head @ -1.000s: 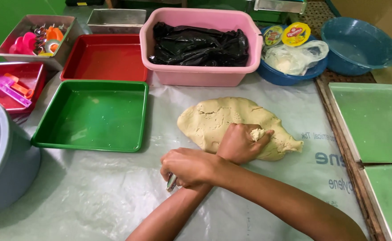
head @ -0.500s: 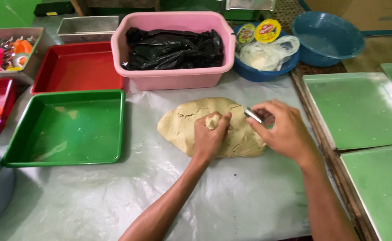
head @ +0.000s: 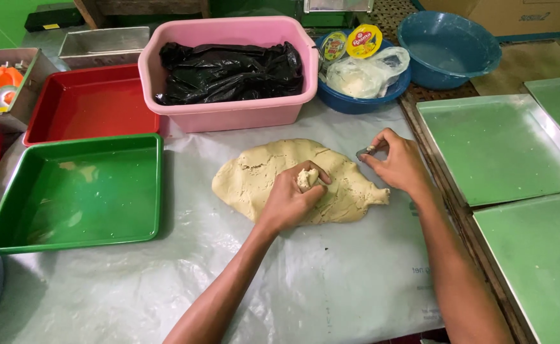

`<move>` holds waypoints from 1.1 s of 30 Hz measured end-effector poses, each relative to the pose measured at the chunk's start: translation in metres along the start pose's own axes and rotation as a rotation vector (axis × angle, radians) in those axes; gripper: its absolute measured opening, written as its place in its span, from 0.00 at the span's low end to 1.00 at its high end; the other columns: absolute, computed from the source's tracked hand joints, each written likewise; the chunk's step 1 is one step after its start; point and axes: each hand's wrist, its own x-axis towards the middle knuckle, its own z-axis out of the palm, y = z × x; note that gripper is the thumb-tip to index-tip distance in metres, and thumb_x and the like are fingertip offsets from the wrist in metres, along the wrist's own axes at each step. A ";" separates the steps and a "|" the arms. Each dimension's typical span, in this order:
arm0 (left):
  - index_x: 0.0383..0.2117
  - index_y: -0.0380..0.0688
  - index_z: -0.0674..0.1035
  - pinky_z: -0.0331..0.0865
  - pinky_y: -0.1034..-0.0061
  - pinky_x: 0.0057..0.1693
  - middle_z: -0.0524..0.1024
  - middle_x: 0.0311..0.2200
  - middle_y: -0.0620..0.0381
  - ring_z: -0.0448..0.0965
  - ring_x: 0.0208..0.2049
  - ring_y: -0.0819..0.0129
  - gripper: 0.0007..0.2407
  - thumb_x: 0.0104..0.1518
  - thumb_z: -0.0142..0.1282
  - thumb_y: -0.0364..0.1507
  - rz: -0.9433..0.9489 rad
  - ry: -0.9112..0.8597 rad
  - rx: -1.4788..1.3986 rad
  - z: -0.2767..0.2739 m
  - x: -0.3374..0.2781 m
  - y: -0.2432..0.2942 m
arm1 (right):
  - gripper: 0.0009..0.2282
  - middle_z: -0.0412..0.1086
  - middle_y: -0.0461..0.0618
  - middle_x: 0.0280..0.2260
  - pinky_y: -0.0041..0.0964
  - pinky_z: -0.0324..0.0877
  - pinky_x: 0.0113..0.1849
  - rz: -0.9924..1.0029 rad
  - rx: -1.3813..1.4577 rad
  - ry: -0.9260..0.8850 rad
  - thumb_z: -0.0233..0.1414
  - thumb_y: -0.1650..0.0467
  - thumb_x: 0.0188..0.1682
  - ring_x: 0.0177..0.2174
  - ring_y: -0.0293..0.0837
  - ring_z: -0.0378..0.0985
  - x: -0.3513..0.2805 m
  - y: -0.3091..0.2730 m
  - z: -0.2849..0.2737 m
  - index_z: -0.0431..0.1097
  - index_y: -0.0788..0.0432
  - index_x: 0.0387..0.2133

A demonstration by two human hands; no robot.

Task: Kneading a large mass of dough on a covered table and beginning to shape small portions of it.

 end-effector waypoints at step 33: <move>0.26 0.41 0.79 0.69 0.81 0.28 0.77 0.16 0.54 0.77 0.18 0.72 0.07 0.60 0.58 0.29 0.035 -0.247 -0.300 -0.013 0.008 -0.013 | 0.12 0.74 0.58 0.33 0.34 0.78 0.38 -0.005 1.125 -0.137 0.57 0.77 0.50 0.32 0.42 0.80 -0.028 -0.074 0.009 0.71 0.73 0.46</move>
